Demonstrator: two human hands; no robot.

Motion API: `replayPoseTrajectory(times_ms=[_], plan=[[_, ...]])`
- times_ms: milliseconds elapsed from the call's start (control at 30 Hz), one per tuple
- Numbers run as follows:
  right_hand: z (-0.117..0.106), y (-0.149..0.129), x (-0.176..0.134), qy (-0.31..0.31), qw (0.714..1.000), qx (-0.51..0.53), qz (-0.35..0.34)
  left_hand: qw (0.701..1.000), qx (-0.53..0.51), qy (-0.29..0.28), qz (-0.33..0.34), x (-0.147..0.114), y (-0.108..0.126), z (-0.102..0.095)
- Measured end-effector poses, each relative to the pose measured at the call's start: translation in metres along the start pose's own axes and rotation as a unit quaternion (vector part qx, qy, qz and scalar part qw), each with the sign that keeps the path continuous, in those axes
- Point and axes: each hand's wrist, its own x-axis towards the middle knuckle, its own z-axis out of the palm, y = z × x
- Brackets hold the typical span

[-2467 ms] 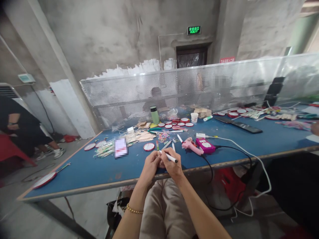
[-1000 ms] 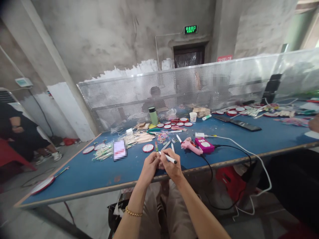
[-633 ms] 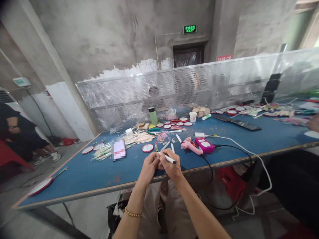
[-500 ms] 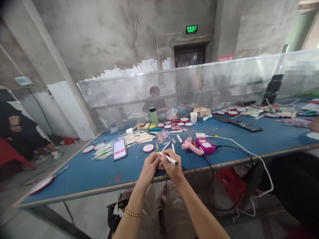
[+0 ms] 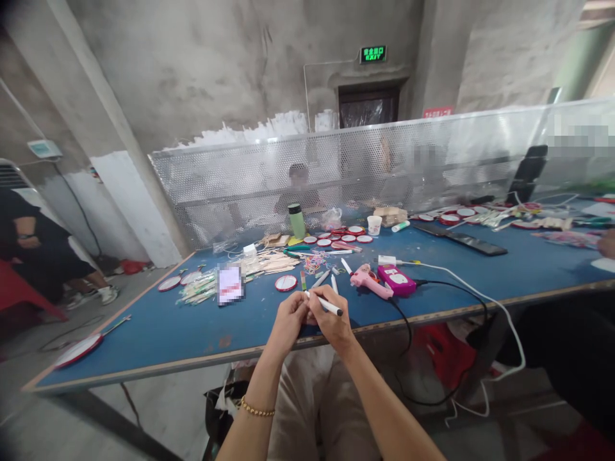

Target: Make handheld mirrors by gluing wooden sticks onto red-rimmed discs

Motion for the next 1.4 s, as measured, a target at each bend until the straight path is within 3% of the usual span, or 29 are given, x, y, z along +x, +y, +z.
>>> replayPoseTrajectory(times_ms=[433,1000,1167,1400], plan=[[-0.0003,0.0053,-0.0020,-0.006,1.000,-0.018,-0.004,0.997,0.065,0.020,0.033,-0.0012,0.0023,0.0003],[-0.0007,0.0025,-0.0009,-0.014,1.000,-0.013,0.001,0.998,0.051,0.025,0.039,0.0007,-0.0035,-0.0004],[-0.0006,0.0055,-0.0025,0.006,1.000,-0.010,0.005,0.999,0.027,0.001,0.020,0.0009,-0.0048,-0.0009],[-0.0008,0.0014,-0.0005,0.007,1.000,-0.011,-0.016,0.997,0.069,0.014,0.030,0.0015,-0.0060,-0.0026]])
